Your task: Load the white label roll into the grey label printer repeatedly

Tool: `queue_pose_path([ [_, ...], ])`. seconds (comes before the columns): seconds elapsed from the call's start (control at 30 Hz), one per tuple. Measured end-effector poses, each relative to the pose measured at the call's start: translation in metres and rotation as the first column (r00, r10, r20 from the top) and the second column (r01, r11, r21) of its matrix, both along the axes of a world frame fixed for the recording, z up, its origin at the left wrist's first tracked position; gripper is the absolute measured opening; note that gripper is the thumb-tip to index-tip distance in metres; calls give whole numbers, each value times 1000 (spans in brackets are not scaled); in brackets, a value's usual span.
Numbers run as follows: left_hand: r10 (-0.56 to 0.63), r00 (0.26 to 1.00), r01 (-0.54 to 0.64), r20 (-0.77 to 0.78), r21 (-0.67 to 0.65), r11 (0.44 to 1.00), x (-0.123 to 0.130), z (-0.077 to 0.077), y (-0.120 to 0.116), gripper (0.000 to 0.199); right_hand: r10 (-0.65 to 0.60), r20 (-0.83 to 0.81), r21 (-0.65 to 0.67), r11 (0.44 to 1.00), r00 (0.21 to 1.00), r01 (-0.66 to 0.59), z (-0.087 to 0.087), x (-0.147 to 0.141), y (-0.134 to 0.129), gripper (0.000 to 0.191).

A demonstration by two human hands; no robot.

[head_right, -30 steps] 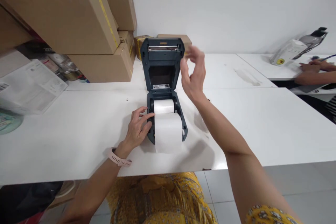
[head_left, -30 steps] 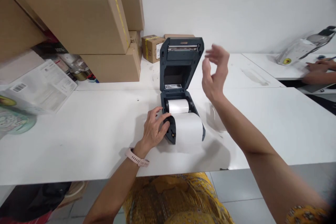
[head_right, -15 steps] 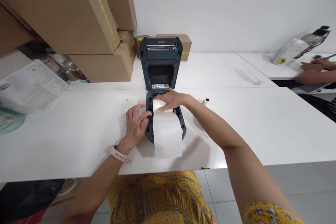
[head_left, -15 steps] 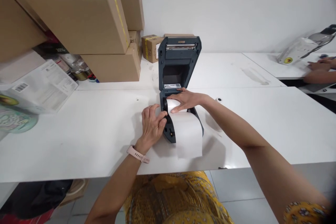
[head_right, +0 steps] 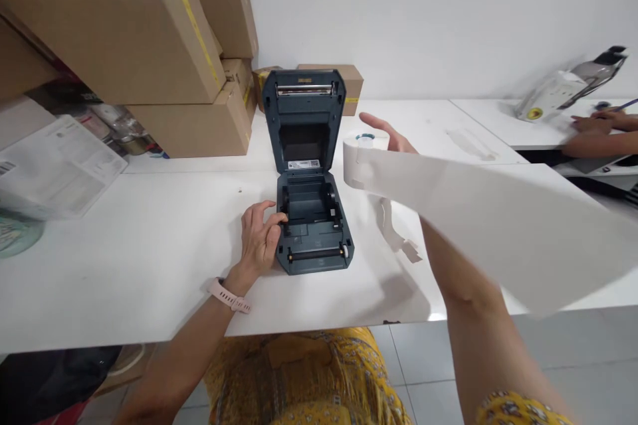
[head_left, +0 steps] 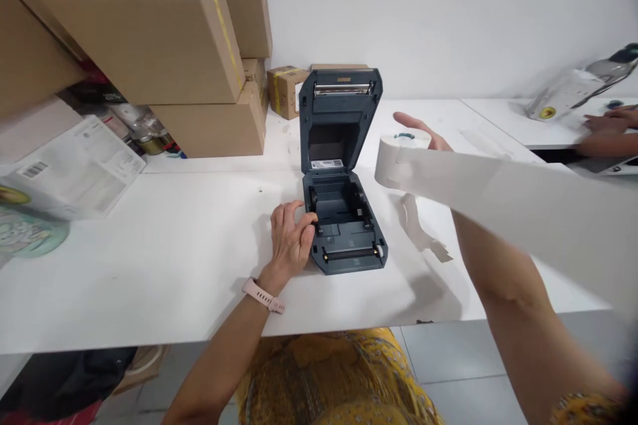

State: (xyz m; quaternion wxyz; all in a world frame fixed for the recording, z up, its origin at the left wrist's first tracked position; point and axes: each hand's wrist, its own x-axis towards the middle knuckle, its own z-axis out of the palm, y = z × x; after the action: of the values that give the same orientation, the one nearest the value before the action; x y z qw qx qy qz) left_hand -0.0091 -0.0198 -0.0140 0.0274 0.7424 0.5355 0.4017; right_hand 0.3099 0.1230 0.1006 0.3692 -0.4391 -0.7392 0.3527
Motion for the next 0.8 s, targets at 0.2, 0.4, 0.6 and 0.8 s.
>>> queue_pose_path([
  [0.2,1,1000,-1,-9,17,1000,-1,0,1,56,-10,32,-117,993,999,14,-37,24,32,114],
  [0.4,8,1000,-8,-17,14,1000,-1,0,0,55,6,107,-216,976,994,17,-65,16,39,121],
  [0.6,-2,1000,2,-3,22,1000,-1,-2,1,55,-138,-151,-246,964,979,98,-71,79,37,69],
  [0.8,10,1000,-10,7,21,1000,0,-4,1,57,-185,-140,-441,891,973,106,-107,112,6,63],
])
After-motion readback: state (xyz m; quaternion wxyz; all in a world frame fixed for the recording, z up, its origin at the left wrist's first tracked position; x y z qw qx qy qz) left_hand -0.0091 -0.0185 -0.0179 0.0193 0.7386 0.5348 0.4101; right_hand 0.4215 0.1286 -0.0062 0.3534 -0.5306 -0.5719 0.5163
